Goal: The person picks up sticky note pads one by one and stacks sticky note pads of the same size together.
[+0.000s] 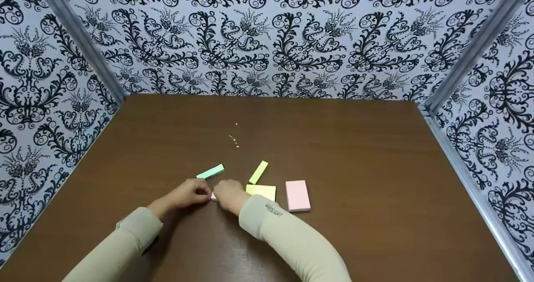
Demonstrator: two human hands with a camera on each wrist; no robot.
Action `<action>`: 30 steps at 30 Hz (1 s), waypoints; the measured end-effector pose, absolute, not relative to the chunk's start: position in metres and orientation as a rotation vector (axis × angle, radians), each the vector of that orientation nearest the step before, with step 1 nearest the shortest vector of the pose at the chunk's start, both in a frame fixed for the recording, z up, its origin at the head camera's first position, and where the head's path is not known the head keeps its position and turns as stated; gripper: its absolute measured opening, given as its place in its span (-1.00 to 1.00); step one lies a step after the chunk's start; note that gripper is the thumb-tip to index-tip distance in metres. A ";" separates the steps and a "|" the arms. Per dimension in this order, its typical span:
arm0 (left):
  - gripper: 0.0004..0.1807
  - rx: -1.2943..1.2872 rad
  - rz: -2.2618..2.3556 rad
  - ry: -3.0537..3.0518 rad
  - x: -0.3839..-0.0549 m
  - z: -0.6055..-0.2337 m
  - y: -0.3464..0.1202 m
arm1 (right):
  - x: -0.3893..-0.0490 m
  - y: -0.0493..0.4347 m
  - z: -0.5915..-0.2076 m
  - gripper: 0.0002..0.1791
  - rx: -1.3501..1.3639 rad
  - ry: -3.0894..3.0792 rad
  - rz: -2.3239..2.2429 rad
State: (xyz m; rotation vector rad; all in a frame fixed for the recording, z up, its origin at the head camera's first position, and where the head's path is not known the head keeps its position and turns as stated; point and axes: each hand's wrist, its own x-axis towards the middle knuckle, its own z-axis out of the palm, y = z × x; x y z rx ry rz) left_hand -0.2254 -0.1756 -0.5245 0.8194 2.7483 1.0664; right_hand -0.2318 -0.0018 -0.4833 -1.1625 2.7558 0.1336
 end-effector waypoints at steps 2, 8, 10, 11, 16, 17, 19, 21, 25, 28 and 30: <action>-0.92 0.825 1.058 2.749 -0.225 -0.524 -0.175 | -0.232 -0.002 -0.483 -0.89 -1.153 2.764 0.107; -0.95 0.867 1.036 2.741 -0.226 -0.522 -0.177 | -0.232 -0.002 -0.483 -0.84 -1.157 2.789 0.060; -0.96 0.860 1.052 2.722 -0.227 -0.521 -0.177 | -0.231 -0.002 -0.483 -0.86 -1.175 2.798 0.061; -0.95 0.842 1.063 2.710 -0.227 -0.520 -0.178 | -0.231 -0.001 -0.483 -0.87 -1.186 2.803 0.065; -0.78 0.755 1.086 2.653 -0.227 -0.519 -0.177 | -0.230 -0.001 -0.483 -0.88 -1.219 2.823 0.087; -0.77 0.753 1.074 2.655 -0.228 -0.518 -0.176 | -0.230 -0.001 -0.482 -0.88 -1.220 2.821 0.084; -0.79 0.778 1.036 2.672 -0.228 -0.518 -0.175 | -0.230 -0.001 -0.481 -0.86 -1.218 2.812 0.069; -0.83 0.825 1.004 2.696 -0.228 -0.518 -0.174 | -0.230 -0.001 -0.481 -0.85 -1.212 2.799 0.060; -0.85 0.889 0.965 2.728 -0.229 -0.518 -0.172 | -0.231 0.000 -0.480 -0.82 -1.197 2.779 0.023; -0.84 0.894 0.953 2.736 -0.229 -0.518 -0.172 | -0.232 0.001 -0.481 -0.79 -1.196 2.776 -0.012; -0.84 0.893 0.939 2.741 -0.229 -0.519 -0.172 | -0.232 0.001 -0.481 -0.80 -1.195 2.777 -0.027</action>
